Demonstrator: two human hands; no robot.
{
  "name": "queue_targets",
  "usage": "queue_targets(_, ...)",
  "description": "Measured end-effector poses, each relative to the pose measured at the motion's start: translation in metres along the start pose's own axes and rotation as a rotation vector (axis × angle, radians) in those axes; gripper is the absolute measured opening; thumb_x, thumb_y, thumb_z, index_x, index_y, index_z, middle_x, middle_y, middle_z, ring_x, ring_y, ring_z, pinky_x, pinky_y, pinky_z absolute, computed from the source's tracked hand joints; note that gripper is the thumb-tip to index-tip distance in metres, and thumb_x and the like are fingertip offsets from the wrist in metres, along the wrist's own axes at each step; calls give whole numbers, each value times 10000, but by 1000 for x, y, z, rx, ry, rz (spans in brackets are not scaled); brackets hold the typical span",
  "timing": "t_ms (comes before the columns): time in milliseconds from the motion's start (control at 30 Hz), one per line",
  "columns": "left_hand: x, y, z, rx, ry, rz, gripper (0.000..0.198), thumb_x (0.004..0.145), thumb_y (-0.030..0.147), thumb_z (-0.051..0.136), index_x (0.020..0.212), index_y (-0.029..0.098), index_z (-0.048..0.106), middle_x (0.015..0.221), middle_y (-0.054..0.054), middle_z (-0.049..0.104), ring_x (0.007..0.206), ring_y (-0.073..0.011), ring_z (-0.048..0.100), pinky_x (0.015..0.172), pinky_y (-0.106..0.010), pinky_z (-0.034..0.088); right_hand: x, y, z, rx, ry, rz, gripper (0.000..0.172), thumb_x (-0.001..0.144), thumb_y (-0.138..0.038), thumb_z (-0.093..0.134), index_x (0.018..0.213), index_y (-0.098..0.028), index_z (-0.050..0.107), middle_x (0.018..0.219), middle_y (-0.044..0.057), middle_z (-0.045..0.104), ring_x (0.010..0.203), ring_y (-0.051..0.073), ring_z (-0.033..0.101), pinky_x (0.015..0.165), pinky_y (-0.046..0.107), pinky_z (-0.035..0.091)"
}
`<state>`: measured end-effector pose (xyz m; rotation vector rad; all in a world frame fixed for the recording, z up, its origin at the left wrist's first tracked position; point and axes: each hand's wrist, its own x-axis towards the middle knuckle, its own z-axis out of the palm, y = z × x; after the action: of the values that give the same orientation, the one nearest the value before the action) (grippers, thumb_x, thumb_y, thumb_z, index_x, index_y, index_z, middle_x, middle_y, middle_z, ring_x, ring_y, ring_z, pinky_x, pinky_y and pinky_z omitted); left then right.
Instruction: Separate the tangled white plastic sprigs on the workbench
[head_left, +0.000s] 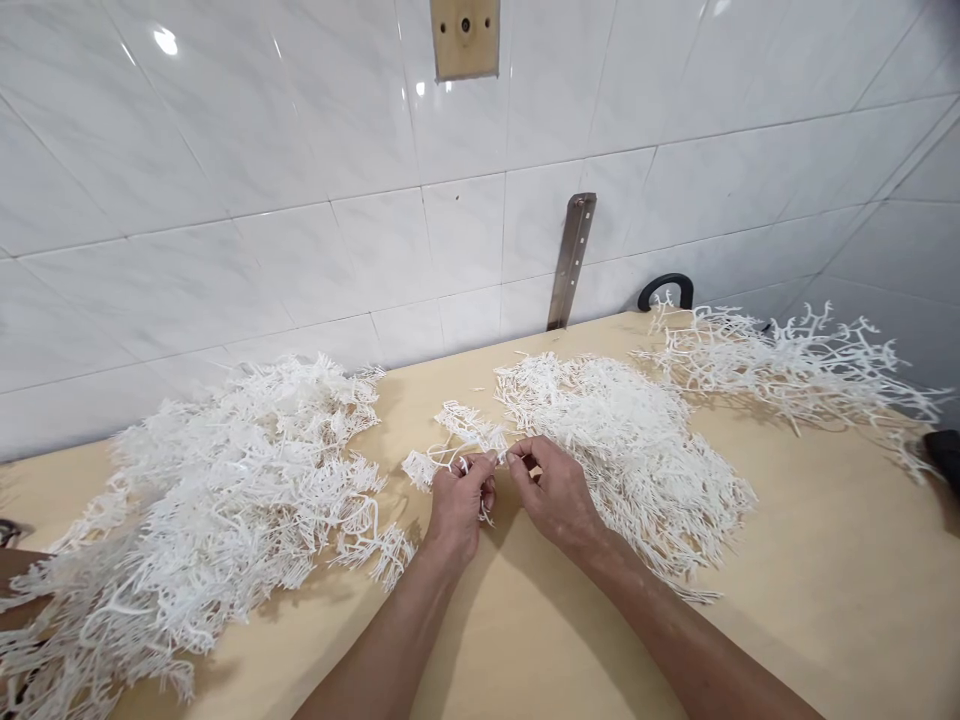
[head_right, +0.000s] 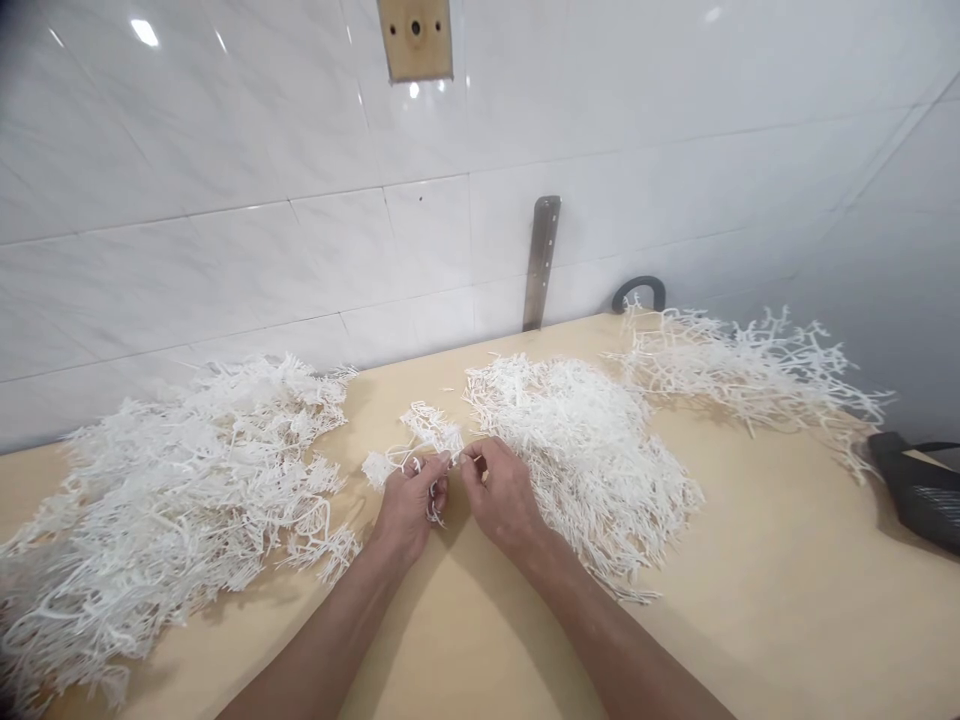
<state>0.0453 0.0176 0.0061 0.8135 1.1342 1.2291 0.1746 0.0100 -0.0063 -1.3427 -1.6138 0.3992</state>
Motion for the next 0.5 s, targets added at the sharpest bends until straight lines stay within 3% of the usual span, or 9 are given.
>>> queue_targets(100, -2, 0, 2, 25, 5, 21, 391, 646, 389, 779, 500, 169, 490, 459, 49, 418, 415, -64, 360, 429, -216, 261, 0, 1, 4, -131, 35, -76, 114, 879, -204, 442, 793, -213, 517, 767, 45, 587, 684, 176, 546, 634, 297, 427)
queue_targets(167, -4, -1, 4, 48, 24, 28, 391, 650, 388, 774, 505, 173, 480, 449, 59, 394, 420, -63, 336, 431, -215, 247, 0, 0, 7, -195, 47, -52, 109, 870, -202, 431, 776, -220, 483, 747, 42, 564, 673, 182, 529, 617, 299, 401)
queue_targets(400, -5, -7, 3, 134, 47, 52, 320, 692, 388, 743, 576, 165, 544, 477, 61, 402, 456, -69, 328, 443, -213, 252, 1, -9, 11, -209, -43, 259, 83, 845, -226, 461, 762, -228, 465, 671, 22, 585, 602, 185, 540, 560, 284, 361)
queue_targets(500, -5, -6, 2, 104, 56, 58, 347, 676, 401, 759, 565, 168, 528, 461, 70, 379, 442, -64, 310, 435, -212, 232, 6, -3, 3, -249, -43, 282, 110, 853, -236, 444, 754, -220, 490, 657, 29, 593, 593, 188, 538, 563, 288, 355)
